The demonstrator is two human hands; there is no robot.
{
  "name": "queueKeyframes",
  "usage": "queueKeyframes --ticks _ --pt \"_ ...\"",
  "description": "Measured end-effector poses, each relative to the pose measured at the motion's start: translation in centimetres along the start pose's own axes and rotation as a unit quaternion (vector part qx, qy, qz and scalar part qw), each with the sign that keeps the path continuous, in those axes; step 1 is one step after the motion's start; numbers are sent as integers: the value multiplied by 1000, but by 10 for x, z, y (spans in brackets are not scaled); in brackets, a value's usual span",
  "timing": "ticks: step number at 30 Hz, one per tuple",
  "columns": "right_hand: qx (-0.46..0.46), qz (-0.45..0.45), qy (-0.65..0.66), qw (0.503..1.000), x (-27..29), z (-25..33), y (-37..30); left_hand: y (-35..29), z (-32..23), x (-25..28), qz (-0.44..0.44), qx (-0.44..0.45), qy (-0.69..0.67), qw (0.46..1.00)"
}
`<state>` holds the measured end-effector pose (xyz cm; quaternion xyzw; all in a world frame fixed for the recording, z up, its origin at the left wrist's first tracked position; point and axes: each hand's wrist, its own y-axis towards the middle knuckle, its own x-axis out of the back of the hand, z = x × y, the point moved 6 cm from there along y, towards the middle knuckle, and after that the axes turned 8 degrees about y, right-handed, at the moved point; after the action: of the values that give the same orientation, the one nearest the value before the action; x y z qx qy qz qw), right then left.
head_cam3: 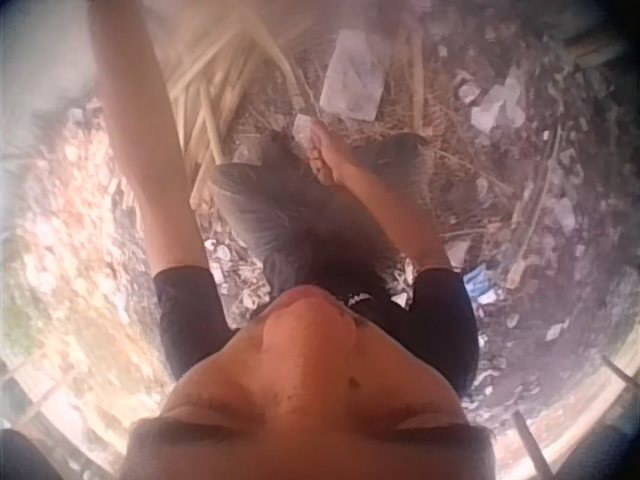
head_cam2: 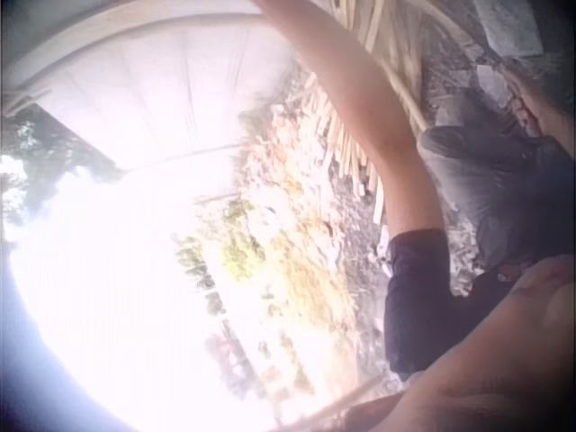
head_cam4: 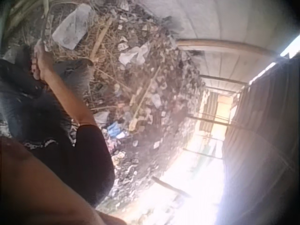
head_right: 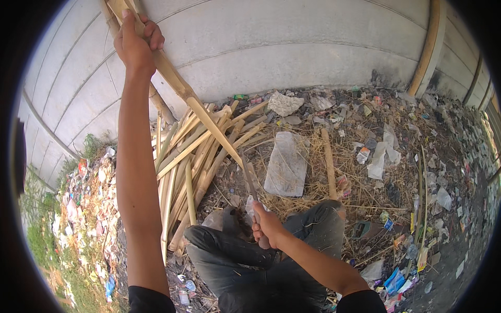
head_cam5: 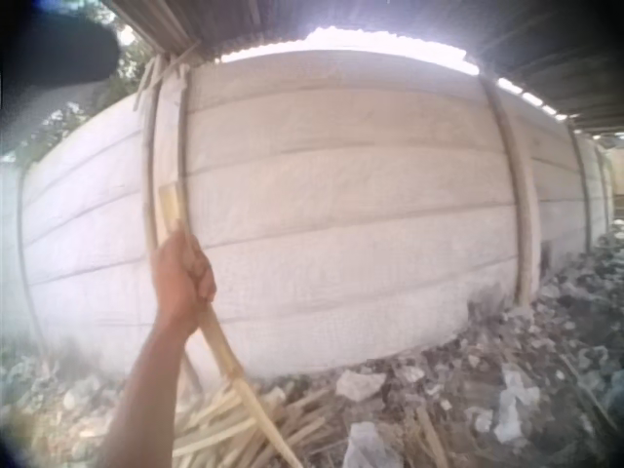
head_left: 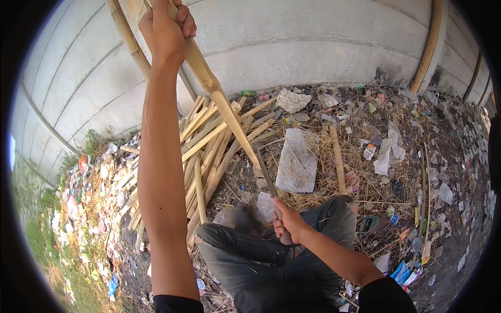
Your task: The person sits on the ground and uses a knife to split long bamboo poles into thin strips. They hold the bamboo with one hand and use the knife to carefully split the material lengthwise, creating a pile of bamboo strips.
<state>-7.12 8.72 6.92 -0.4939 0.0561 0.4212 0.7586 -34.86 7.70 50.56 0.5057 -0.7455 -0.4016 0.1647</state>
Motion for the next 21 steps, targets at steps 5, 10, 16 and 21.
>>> queueKeyframes --ticks 5,10,16,21 --pt "242 158 -27 957 -70 88 -66 17 8 15 9 -29 -39 999" --pt "545 252 -65 797 -94 103 -81 25 17 8 33 -23 -66 997" --pt "70 -3 -17 997 11 -50 108 7 3 -2 -14 -12 25 1000" --pt "19 -11 36 999 31 -45 128 10 0 5 -13 -20 32 999"
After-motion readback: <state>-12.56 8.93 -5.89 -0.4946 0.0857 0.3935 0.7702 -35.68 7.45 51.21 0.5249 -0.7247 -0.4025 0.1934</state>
